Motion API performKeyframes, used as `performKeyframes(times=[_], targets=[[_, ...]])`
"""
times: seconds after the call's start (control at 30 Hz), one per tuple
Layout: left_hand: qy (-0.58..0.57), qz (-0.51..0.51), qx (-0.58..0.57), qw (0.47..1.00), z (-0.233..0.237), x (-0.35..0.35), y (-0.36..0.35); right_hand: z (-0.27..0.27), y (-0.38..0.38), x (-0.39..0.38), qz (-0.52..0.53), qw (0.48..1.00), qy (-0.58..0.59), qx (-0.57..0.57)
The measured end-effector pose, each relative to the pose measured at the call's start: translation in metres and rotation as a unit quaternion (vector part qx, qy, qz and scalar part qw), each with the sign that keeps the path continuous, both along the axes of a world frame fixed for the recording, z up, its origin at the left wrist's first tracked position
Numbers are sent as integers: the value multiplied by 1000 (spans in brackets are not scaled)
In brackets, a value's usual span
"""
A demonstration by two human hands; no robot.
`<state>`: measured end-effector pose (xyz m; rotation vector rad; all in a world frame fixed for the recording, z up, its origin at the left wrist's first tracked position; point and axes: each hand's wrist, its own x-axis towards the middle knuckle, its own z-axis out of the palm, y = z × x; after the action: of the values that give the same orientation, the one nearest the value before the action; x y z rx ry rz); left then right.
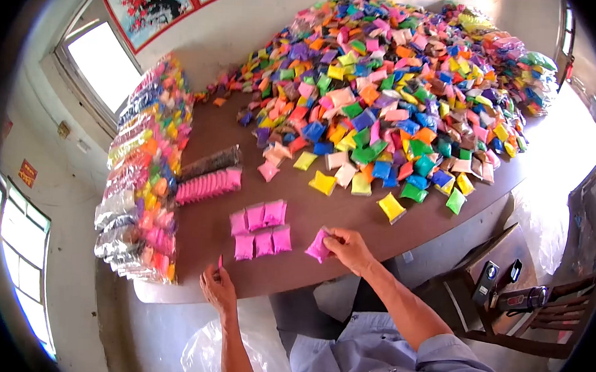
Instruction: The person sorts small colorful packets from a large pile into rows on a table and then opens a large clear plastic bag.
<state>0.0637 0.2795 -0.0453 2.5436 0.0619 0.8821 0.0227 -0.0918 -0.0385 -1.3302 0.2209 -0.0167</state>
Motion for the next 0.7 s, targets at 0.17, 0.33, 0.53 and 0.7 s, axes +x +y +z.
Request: performKeyframes(times=[0.17,0.33,0.53,0.7], targets=[[-67,-88,-81,991,24,-24,-42,22,5,-8,-12,999,-28,-33],[97,-257,-164,947,62,-71,-160,18,9,-11,12,999,-38,-25],[197,-315,-245,896,51,-72,-212,25,-16,-32,-6,998,-57,-36],[248,-294,-327,863,43,-69,-222,24,-27,-38,9,999,-51,-13]])
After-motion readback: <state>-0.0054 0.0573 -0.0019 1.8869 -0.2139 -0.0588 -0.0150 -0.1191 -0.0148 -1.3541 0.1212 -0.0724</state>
